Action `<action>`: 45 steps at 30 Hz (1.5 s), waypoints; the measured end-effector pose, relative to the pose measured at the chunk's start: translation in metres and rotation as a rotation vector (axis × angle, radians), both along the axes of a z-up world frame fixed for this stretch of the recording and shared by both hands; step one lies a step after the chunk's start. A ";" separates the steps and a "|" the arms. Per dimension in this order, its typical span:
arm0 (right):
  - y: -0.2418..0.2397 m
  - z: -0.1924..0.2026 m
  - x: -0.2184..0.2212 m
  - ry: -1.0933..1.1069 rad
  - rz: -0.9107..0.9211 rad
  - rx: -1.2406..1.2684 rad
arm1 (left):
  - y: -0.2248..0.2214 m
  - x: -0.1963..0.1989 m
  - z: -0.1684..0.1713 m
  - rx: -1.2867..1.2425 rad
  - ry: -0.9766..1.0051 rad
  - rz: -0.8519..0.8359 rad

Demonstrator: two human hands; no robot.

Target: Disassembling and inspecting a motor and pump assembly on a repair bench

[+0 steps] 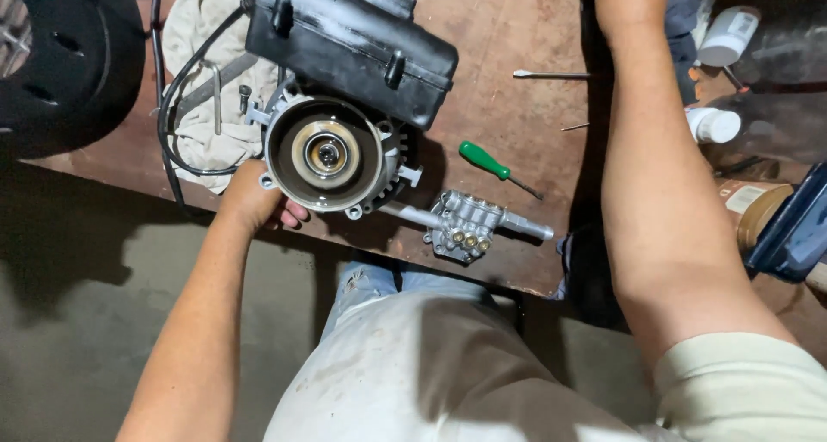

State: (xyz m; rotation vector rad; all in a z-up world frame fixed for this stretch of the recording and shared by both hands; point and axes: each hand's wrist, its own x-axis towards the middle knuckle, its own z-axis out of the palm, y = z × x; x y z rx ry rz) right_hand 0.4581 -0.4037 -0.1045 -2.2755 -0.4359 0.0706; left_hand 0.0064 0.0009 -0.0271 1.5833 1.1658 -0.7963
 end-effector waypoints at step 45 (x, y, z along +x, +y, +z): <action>-0.054 0.086 -0.184 0.598 -0.182 0.639 | 0.000 0.003 0.002 -0.045 -0.008 0.041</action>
